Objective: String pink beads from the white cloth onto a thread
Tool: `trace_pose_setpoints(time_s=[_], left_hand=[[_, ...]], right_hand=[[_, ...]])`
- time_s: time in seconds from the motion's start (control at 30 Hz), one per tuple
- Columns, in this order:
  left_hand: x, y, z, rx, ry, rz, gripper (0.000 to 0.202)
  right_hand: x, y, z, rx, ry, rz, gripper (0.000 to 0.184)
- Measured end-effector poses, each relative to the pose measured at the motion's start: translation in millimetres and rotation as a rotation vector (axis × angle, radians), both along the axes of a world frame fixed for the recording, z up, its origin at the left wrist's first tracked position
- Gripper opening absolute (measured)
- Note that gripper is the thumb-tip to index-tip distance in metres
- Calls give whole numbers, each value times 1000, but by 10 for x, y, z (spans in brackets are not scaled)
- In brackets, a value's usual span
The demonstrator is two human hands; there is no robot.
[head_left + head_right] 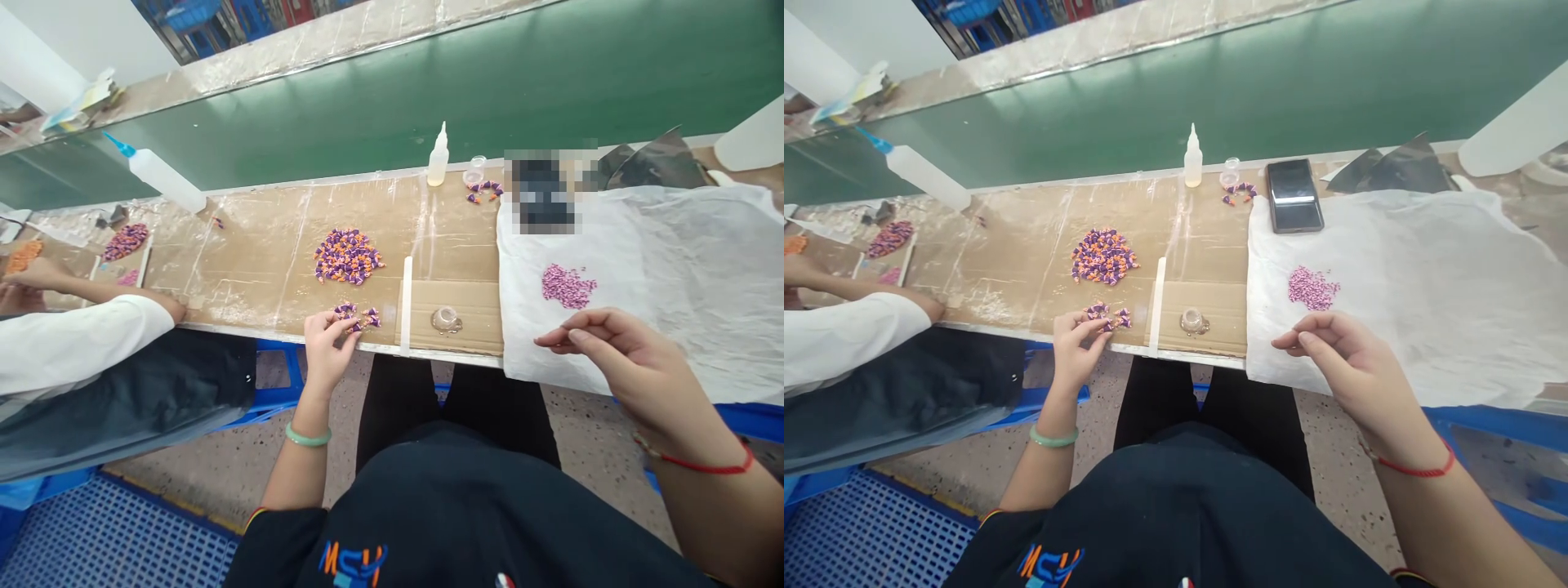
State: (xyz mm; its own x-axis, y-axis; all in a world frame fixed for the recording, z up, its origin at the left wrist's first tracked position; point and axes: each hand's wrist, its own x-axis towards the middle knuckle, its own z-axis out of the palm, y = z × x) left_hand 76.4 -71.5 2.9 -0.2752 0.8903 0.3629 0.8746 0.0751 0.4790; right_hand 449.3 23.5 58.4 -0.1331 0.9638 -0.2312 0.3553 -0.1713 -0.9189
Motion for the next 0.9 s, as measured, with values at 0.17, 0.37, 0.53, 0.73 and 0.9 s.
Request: trace_pose_setpoints(time_s=[0.17,0.37,0.53,0.73,0.9], left_hand=[[-125,426,129,-38,-90,68,17],[-262,977,234,-229,-93,170,12],[-155,1012,268,-269,-26,179,17],[-59,981,325,-353,55,149,11],[-24,931,399,-405,163,92,20]], right_hand=[[72,4,-4,60,-4,-82,20],[131,-4,-24,58,22,-122,17],[181,-26,-52,31,52,-166,17],[218,-21,-102,71,49,-177,27],[266,-38,-143,77,70,-170,23]])
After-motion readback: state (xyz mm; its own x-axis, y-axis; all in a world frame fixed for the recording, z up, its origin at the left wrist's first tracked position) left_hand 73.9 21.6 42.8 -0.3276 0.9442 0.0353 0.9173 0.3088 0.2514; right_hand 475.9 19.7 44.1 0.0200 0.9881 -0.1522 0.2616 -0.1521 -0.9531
